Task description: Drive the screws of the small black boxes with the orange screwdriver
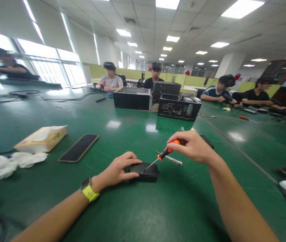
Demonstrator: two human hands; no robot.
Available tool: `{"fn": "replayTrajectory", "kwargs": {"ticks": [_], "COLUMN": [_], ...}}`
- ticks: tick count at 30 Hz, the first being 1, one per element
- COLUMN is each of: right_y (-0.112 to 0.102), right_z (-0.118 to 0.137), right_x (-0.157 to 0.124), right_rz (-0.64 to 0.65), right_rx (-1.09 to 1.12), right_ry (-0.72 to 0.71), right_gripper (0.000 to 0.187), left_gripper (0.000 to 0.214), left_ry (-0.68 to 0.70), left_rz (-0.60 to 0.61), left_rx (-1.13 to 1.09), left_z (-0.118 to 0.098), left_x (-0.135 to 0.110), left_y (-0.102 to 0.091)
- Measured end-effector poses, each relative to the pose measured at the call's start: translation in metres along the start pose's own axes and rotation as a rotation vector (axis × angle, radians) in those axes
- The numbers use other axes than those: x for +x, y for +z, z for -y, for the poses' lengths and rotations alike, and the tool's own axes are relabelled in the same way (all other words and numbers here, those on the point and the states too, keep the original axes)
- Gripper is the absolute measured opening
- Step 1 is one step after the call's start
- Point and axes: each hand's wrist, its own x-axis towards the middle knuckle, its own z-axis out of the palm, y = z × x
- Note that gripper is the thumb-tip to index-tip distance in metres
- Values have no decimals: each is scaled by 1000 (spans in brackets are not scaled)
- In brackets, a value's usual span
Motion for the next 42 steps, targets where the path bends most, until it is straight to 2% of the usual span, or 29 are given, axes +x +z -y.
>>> {"fn": "replayTrajectory", "kwargs": {"ticks": [2,5,8,12,15,19,25,29,33,36,39,42], "right_y": [6,26,53,77,82,77,80,78,60,49,48,52], "right_z": [-28,-76,-114,-136,-137,-128,-106,-101,-102,-100,-95,-90], "right_x": [-2,-13,-31,-51,-55,-52,-49,-49,-57,-64,-65,-62], "right_rz": [-92,-237,-279,-208,-176,-178,44,124,225,353,497,558], "right_rx": [49,42,-14,-64,-102,-143,-84,74,319,469,555,596], "right_ry": [116,266,313,304,290,270,238,275,338,358,368,375], "right_gripper": [34,42,44,36,34,36,25,26,38,45,42,34], "left_gripper": [42,42,42,47,47,44,41,38,35,35,35,35], "left_ry": [-6,-7,-8,-8,-2,-5,-12,-19,-20,-17,-14,-12], "left_rz": [1,3,-6,-16,-21,-30,-22,-19,-17,-16,-15,-18], "left_rx": [5,9,14,9,-9,-15,-18,-12,-4,2,0,2], "left_z": [-1,-1,1,3,3,2,2,0,0,0,-1,-1], "left_x": [0,1,1,1,2,2,2,2,2,2,2,2], "left_y": [0,1,2,2,2,2,2,1,1,1,1,1]}}
